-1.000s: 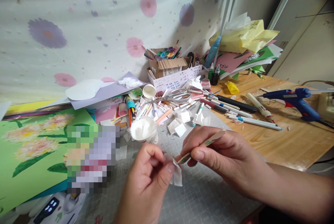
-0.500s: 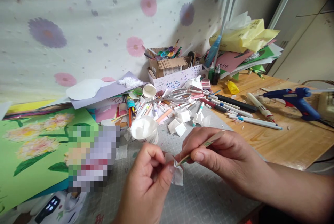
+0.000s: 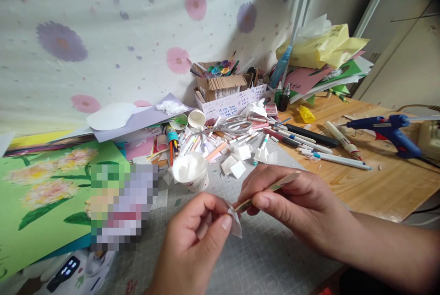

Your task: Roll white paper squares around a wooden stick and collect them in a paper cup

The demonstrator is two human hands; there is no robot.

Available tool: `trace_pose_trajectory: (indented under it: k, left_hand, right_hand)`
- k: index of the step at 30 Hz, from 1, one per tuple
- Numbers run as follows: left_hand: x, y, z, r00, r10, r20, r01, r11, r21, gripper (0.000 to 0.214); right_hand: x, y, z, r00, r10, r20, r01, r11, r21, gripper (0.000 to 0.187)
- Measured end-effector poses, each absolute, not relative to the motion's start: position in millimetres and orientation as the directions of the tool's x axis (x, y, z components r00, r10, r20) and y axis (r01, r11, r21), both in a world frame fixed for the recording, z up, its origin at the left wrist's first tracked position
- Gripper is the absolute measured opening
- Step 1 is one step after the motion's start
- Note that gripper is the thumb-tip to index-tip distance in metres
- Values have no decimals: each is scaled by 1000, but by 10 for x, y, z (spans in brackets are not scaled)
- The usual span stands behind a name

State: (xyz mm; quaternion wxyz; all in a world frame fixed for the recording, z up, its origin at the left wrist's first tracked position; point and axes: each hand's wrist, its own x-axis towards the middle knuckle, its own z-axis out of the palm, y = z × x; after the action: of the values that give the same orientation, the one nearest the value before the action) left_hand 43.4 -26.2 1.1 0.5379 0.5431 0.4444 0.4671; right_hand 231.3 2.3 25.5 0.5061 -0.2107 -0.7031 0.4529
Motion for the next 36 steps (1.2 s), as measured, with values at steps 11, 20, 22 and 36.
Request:
trace_pose_trajectory:
  k: [11,20,22,36]
  left_hand:
    - [468,-258,22,119,992,-44,-64,52,997,12]
    - [481,-259,28,98,995,-7,-61,13,998,9]
    - [479,-256,35,104,995,-4,-39,9,999,11]
    - [487,-260,55,105,994,20,10,-21,1000,13]
  right_hand:
    - [2302,54,233,-409,755,513,-141,503,-852,8]
    - [2324,-3,252,-435,651,622,-36,678,-735,10]
    - [2325,-5,256,-449,644,619,-23,684,-729,11]
    - [2330,18,249,-385,661,644,-21,692,-722,11]
